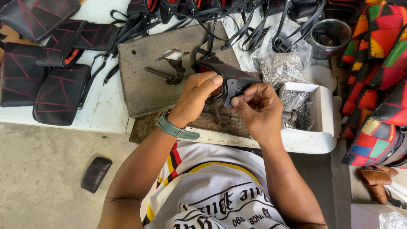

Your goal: The person holds a small black leather bag on a workbench, threads its strap through a metal fitting, and hammers rivets to secure the hardware. They then use a pen-like tool to mark or press the leather, turn the bag over, and continue fastening the strap hardware by hand.

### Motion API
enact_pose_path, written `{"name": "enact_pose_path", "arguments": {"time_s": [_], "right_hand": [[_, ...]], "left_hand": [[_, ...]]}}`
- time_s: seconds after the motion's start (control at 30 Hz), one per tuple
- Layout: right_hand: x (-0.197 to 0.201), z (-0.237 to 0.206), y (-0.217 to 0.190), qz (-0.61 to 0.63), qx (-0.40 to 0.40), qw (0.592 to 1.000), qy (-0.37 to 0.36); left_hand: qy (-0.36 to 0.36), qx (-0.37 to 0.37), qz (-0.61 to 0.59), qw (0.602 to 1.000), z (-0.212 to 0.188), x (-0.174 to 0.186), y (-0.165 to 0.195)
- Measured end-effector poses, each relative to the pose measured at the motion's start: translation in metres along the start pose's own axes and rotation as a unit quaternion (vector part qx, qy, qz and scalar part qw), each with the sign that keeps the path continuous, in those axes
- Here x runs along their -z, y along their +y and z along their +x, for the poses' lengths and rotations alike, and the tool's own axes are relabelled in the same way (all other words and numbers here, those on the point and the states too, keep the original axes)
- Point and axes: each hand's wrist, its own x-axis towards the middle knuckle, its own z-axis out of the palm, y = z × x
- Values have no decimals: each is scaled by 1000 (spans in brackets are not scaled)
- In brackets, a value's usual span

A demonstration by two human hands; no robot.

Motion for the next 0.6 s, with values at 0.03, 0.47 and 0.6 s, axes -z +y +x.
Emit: {"name": "enact_pose_path", "arguments": {"time_s": [0.03,0.47,0.6], "right_hand": [[1,-1,-1,-1,-12,1000,5],[6,1,-11,6,-27,1000,-3],[58,10,-22,-130,100,986,37]], "left_hand": [[-3,3,19,1000,0,1,1],[-10,-10,40,999,2,-10,2],[-4,-11,69,998,0,-5,-2]]}}
